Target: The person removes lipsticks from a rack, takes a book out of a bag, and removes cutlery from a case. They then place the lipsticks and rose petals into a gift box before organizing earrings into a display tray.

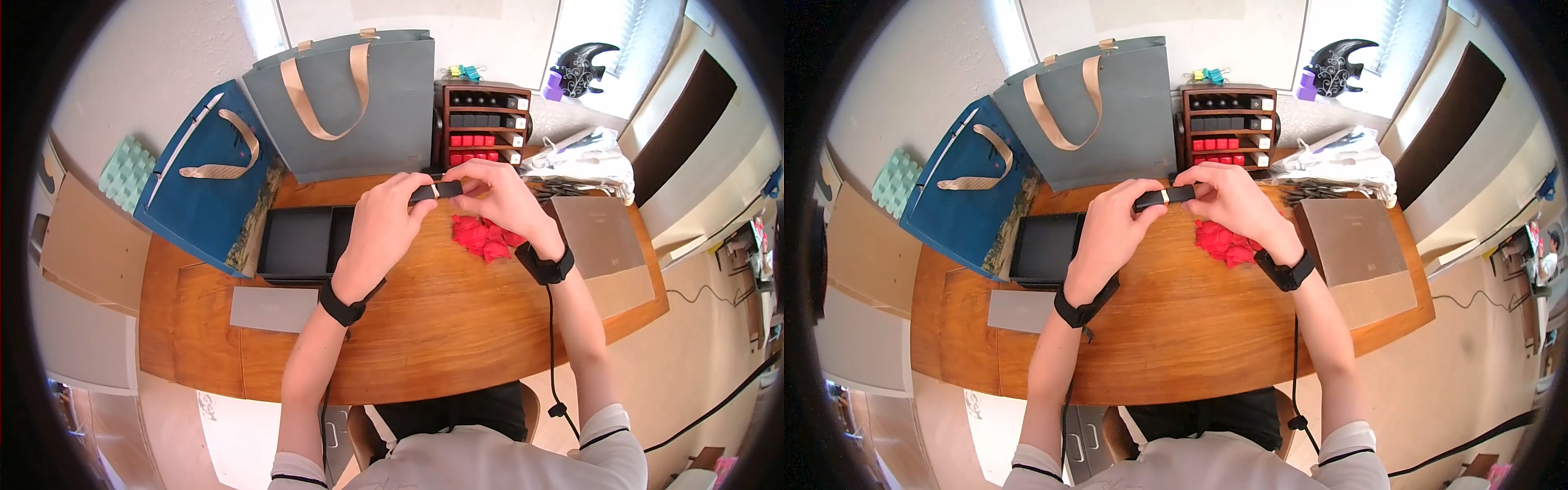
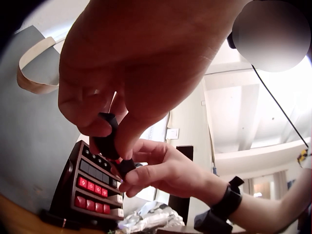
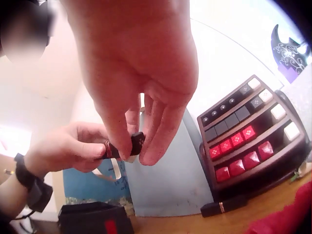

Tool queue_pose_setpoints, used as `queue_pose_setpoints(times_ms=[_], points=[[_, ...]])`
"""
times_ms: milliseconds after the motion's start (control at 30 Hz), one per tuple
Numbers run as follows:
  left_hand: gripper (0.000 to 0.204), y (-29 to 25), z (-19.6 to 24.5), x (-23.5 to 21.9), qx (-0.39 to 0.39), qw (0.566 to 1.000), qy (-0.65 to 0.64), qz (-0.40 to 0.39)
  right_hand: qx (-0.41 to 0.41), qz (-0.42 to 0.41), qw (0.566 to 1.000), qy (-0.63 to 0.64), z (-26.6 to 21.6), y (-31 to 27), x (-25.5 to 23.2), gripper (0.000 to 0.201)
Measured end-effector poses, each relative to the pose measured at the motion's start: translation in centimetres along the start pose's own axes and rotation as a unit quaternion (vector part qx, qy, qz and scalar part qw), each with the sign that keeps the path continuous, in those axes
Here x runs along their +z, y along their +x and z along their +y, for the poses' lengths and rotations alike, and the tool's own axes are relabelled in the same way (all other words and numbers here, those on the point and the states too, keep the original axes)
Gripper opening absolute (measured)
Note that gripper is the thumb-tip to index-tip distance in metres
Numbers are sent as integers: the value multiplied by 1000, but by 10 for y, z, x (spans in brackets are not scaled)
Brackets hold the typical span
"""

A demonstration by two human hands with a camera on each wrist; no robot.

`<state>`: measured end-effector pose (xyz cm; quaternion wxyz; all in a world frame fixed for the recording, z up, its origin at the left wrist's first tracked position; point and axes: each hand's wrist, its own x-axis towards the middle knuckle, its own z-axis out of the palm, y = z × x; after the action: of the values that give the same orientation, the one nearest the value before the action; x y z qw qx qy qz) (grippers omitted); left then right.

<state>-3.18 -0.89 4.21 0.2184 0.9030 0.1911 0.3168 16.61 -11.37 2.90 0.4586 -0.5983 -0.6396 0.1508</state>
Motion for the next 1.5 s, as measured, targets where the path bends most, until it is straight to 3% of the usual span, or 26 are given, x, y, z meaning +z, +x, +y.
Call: queue_pose_setpoints(times_ms=[900,1000,1100,1300,1433,1500], points=[[26,-3,-3,15,20,997,55,48,-1,-15,1000,13,9,10,5,31],[25,-1,-1,16,9,999,28,34,57,2,995,76,-2,3,-3,30],[27,-4,0,23,15,1000,10,17,32,33,989,140,1,-2,-9,32],[38,-12,13,30,0,994,33,-109,29,28,997,68,-2,-19,-27,33],[36,-17,14,36,29,990,37,-133,116,55,992,-14,8,-21,-55,27],[35,-19,20,35,19,988,28,-153,36,137,981,-135,31,-17,-69,31]])
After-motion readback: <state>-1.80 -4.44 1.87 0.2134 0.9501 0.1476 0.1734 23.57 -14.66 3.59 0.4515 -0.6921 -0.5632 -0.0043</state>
